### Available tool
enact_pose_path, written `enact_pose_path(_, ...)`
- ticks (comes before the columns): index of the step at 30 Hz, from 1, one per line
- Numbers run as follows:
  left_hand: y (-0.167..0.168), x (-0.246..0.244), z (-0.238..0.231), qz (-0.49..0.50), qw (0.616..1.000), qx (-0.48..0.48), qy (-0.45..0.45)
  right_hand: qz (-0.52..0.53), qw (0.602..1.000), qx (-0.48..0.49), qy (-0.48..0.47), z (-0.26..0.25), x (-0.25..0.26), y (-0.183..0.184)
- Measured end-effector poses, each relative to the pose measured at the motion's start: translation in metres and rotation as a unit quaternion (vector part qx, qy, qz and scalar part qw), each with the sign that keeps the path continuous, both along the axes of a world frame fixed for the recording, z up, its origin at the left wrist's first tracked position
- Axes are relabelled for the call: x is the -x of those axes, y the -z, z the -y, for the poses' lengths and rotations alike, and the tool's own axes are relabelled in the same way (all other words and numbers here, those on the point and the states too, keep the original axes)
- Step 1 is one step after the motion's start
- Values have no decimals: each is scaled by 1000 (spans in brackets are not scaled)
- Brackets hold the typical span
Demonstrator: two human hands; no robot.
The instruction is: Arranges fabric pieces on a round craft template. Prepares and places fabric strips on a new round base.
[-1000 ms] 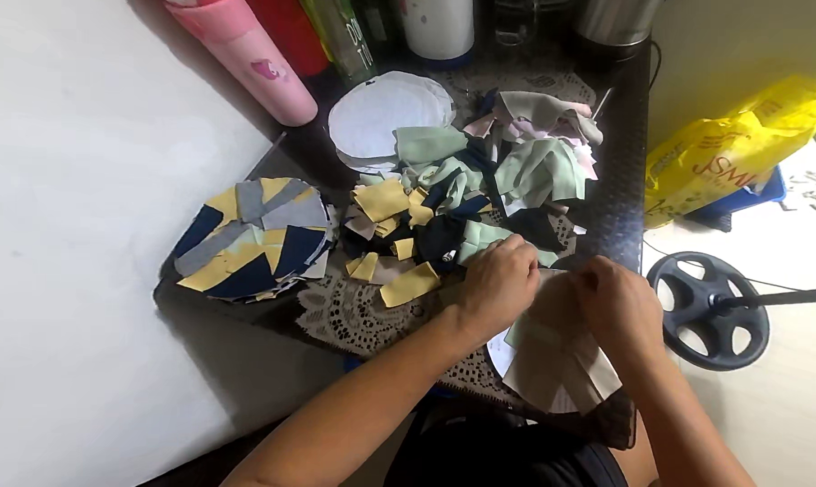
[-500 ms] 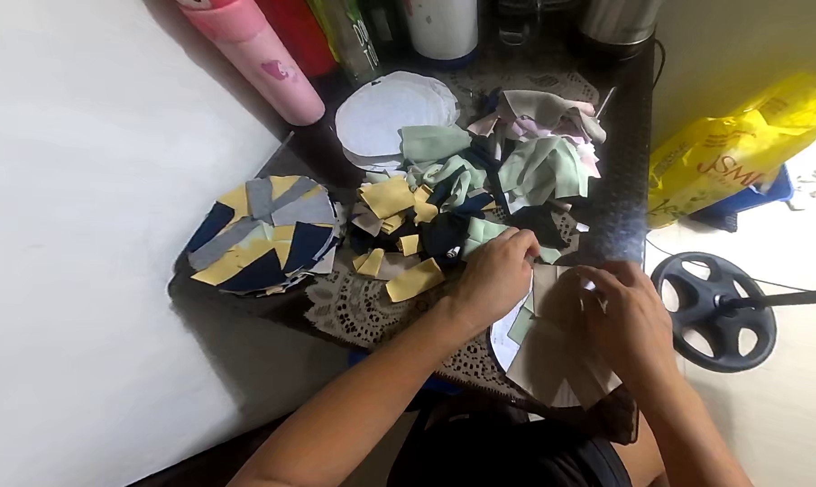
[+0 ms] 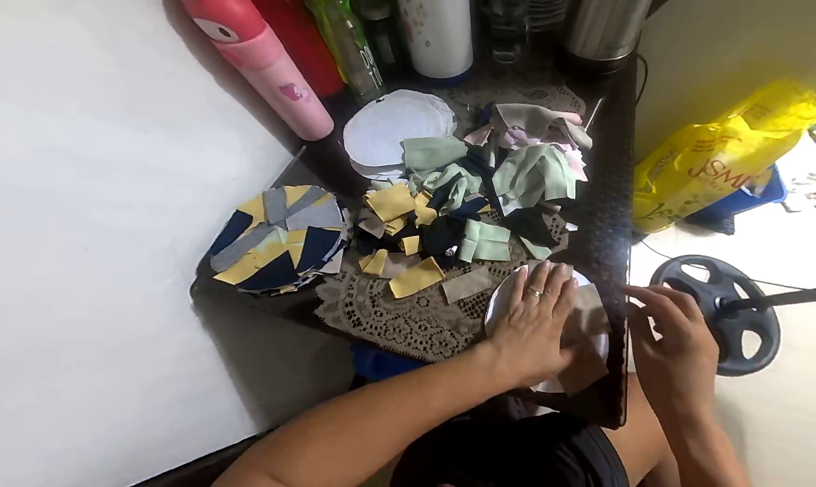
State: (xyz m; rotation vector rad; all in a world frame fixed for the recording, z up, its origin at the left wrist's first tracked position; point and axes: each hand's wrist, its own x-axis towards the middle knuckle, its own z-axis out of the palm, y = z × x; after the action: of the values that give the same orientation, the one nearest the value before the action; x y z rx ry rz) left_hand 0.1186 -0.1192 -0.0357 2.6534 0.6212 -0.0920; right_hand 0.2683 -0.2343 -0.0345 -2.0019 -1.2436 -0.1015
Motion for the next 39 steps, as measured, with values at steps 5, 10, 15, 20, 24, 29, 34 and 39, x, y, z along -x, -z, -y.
enact_pose_path(5, 8, 13, -24, 49, 990, 5, 135, -15, 999, -40, -2, 12, 7, 0)
enact_pose_path(10, 5, 16, -25, 94, 988, 5, 119, -30, 994, -100, -25, 7, 24, 6)
enact_pose_path(15, -34, 51, -58, 164, 982, -33, -84, -26, 991, -121, -40, 17, 28, 1)
enact_pose_path(20, -50, 77, -77, 11, 998, -16, -55, -17, 991, -131, -34, 24, 32, -2)
enact_pose_path(24, -45, 78, -76, -26, 999, -37, -26, -17, 991, -126, -31, 29, 40, -4)
enact_pose_path(29, -41, 82, -72, -11, 997, -70, -12, -14, 992, -120, -35, 26, 50, -5)
enact_pose_path(34, -35, 83, -73, 18, 997, -75, -29, -23, 993, -103, -56, 19, 66, -3)
enact_pose_path(39, -33, 93, -70, 162, 967, 29, -193, -75, 989, -83, -101, 8, 87, -2)
